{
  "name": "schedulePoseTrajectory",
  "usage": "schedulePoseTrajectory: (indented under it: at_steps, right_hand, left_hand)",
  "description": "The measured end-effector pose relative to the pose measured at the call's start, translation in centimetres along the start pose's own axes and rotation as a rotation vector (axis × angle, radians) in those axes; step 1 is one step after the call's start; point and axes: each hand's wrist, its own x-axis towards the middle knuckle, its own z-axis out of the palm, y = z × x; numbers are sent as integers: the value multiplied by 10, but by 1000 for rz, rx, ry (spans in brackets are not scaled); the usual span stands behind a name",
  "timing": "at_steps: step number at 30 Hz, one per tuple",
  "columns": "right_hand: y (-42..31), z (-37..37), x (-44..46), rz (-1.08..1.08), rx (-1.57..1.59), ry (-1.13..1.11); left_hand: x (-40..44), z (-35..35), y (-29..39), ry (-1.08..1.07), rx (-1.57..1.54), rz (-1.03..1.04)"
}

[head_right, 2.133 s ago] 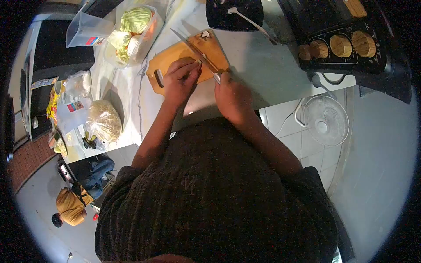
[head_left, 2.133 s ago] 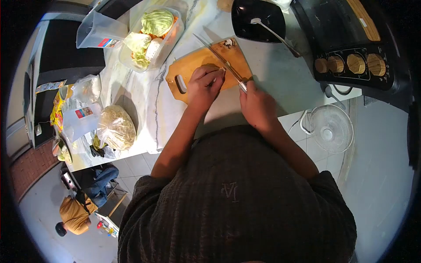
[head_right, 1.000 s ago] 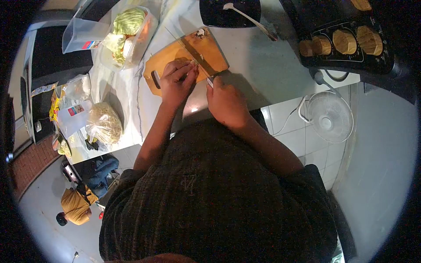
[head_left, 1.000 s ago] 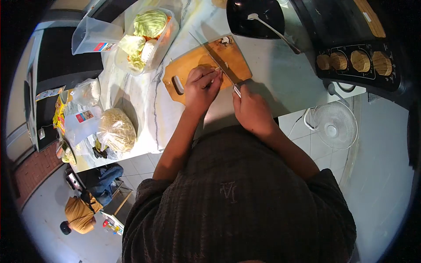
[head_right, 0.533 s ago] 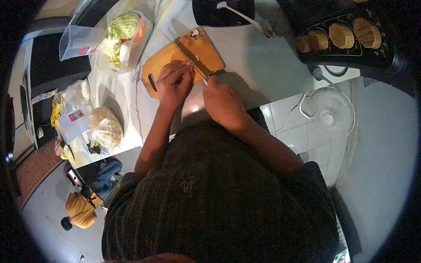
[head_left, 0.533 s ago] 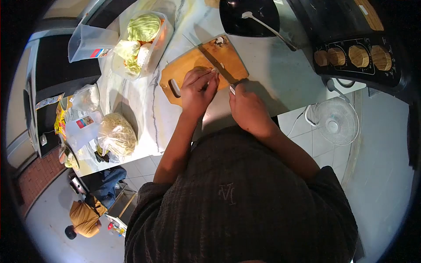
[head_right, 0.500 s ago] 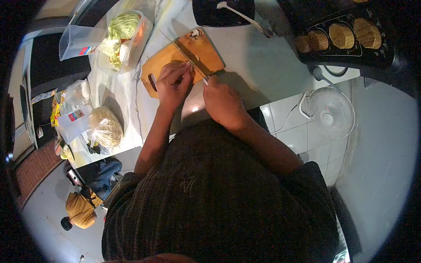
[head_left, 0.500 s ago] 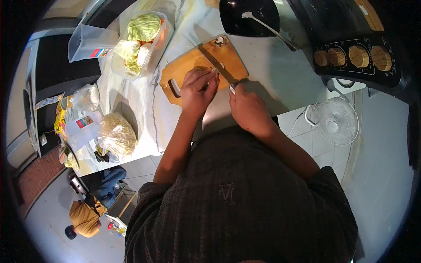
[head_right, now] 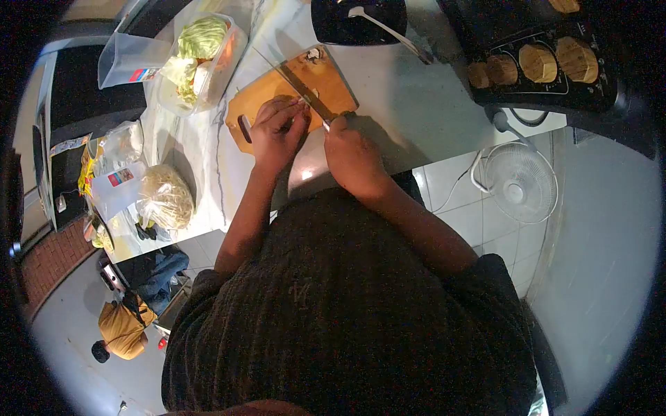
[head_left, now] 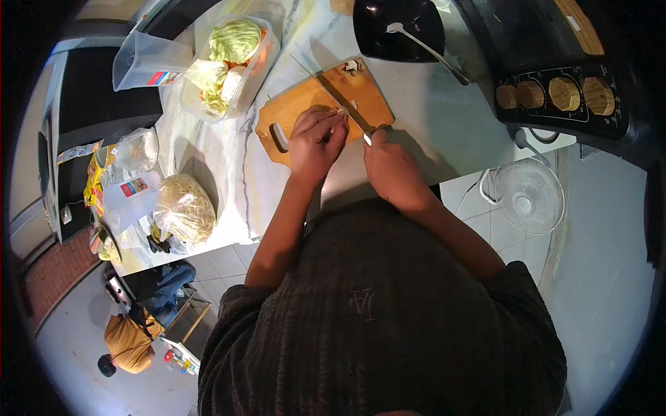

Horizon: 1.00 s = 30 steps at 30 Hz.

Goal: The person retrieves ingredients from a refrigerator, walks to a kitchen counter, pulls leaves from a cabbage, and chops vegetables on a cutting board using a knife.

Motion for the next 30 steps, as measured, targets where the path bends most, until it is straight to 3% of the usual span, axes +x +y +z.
schedulePoseTrajectory:
  at_steps: [30]
  right_hand:
    - [15,-10,-4,-48,9,188]
  left_hand:
    - [-1,1,3,30,62,66]
